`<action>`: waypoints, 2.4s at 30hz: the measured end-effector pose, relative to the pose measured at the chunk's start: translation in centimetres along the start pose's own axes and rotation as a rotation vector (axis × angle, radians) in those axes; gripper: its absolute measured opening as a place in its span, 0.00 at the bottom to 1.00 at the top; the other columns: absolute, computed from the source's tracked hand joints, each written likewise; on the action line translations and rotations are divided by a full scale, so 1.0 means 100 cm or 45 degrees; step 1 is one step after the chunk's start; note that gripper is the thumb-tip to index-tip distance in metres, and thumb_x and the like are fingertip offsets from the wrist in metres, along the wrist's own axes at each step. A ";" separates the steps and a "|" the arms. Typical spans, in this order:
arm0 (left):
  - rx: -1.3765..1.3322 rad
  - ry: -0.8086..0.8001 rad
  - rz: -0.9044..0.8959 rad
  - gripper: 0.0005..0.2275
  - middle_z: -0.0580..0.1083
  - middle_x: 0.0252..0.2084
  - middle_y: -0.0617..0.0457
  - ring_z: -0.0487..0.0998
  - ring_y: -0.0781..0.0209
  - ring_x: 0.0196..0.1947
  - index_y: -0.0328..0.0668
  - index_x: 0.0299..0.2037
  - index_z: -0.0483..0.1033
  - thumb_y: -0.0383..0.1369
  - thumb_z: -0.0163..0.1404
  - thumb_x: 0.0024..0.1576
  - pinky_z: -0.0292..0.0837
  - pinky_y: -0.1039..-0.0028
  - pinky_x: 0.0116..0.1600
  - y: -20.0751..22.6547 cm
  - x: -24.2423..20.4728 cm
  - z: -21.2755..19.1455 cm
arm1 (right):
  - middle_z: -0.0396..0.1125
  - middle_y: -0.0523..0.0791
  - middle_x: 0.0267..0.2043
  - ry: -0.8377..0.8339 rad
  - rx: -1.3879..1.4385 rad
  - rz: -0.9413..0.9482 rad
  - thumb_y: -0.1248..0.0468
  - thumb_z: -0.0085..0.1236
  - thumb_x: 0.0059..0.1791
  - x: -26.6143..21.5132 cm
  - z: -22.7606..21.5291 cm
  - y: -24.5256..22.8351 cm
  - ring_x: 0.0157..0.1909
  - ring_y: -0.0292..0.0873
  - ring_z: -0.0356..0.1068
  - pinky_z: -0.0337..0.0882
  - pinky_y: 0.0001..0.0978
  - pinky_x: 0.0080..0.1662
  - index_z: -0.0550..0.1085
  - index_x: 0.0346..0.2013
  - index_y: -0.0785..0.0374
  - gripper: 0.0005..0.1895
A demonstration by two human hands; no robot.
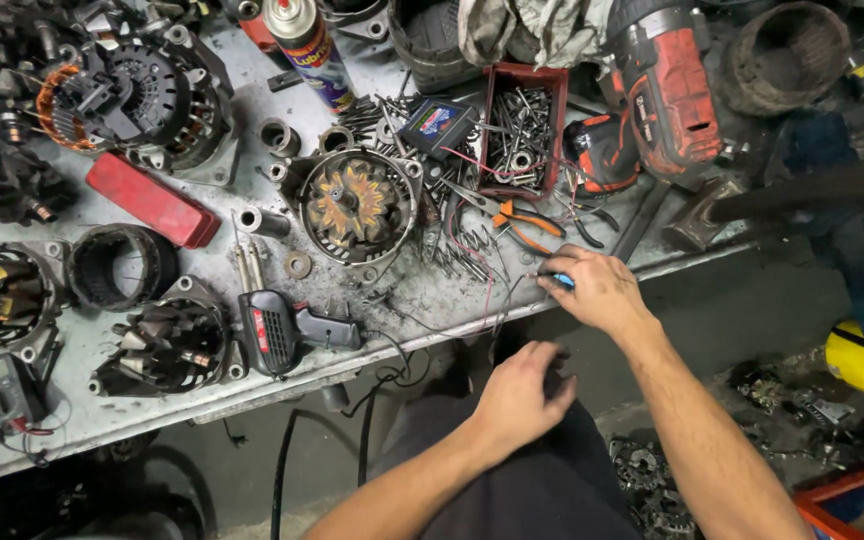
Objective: The person picks up a spool of solder wire and a soldering iron, then uses pliers to hold a wire while applying the soldering iron to the joint. The person continues to heat and solder the wire connection on the workbench.
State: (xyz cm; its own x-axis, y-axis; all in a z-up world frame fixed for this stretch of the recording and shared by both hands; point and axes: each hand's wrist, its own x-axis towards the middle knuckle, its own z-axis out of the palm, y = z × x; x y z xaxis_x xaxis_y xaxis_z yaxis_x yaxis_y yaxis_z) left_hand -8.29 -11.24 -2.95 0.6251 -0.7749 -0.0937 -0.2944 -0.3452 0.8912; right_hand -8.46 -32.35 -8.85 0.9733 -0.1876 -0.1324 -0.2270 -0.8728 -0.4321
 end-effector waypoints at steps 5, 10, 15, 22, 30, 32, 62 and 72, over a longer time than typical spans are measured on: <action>0.112 -0.308 -0.329 0.18 0.77 0.42 0.44 0.80 0.37 0.46 0.39 0.50 0.74 0.37 0.55 0.52 0.78 0.52 0.48 -0.039 0.009 0.026 | 0.75 0.34 0.48 -0.152 -0.106 0.104 0.46 0.57 0.48 0.003 0.007 0.005 0.49 0.47 0.77 0.77 0.44 0.49 0.79 0.44 0.39 0.12; 0.254 -0.585 -0.492 0.19 0.80 0.41 0.37 0.80 0.33 0.47 0.35 0.45 0.79 0.45 0.55 0.53 0.77 0.47 0.50 -0.013 -0.011 -0.042 | 0.74 0.32 0.46 -0.197 -0.353 0.000 0.46 0.59 0.45 0.006 0.015 0.004 0.46 0.41 0.77 0.76 0.40 0.46 0.78 0.39 0.38 0.11; 0.198 -0.067 -1.022 0.15 0.81 0.31 0.44 0.82 0.42 0.40 0.44 0.34 0.84 0.47 0.55 0.55 0.75 0.55 0.47 -0.053 -0.046 -0.127 | 0.74 0.32 0.48 -0.197 -0.305 0.010 0.46 0.60 0.43 0.006 0.012 0.005 0.48 0.42 0.77 0.75 0.42 0.47 0.78 0.40 0.39 0.12; -0.421 1.350 -1.351 0.22 0.75 0.34 0.48 0.80 0.57 0.33 0.38 0.43 0.76 0.46 0.66 0.50 0.76 0.70 0.35 -0.238 -0.088 -0.097 | 0.75 0.32 0.48 -0.192 -0.295 0.038 0.43 0.56 0.47 0.006 0.009 0.003 0.48 0.41 0.78 0.75 0.39 0.47 0.79 0.42 0.38 0.13; -0.324 1.610 -1.501 0.39 0.77 0.51 0.36 0.76 0.42 0.59 0.27 0.53 0.74 0.50 0.73 0.37 0.69 0.59 0.64 -0.212 -0.034 -0.101 | 0.76 0.33 0.44 -0.177 -0.264 -0.037 0.43 0.58 0.46 0.015 0.003 0.005 0.44 0.42 0.79 0.77 0.38 0.44 0.80 0.41 0.37 0.12; -0.267 1.656 -1.546 0.38 0.79 0.49 0.41 0.77 0.45 0.57 0.32 0.52 0.76 0.48 0.75 0.34 0.69 0.60 0.63 -0.233 -0.041 -0.095 | 0.75 0.31 0.44 -0.195 -0.210 -0.024 0.43 0.58 0.46 0.010 0.008 0.009 0.44 0.42 0.79 0.78 0.39 0.44 0.80 0.41 0.35 0.12; -0.982 1.874 -0.300 0.34 0.71 0.58 0.43 0.75 0.61 0.38 0.48 0.71 0.56 0.16 0.49 0.52 0.76 0.75 0.46 -0.036 -0.180 -0.107 | 0.77 0.43 0.45 -0.222 0.185 -0.130 0.56 0.65 0.43 0.017 -0.018 0.002 0.40 0.49 0.76 0.75 0.40 0.46 0.82 0.39 0.61 0.15; -1.147 1.156 0.221 0.17 0.73 0.37 0.49 0.74 0.53 0.39 0.32 0.50 0.71 0.24 0.57 0.49 0.71 0.56 0.56 -0.025 -0.163 -0.156 | 0.78 0.42 0.41 -0.125 0.233 -0.157 0.57 0.64 0.43 0.005 -0.033 -0.030 0.36 0.48 0.75 0.73 0.36 0.41 0.82 0.36 0.62 0.13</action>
State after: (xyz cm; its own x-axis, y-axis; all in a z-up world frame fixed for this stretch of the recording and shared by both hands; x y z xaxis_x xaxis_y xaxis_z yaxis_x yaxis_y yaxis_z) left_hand -6.51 10.54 3.25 0.9974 -0.0157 0.0699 -0.0541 0.4756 0.8780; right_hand -7.22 -31.26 -4.70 0.9880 -0.0324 -0.1511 -0.1181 -0.7887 -0.6033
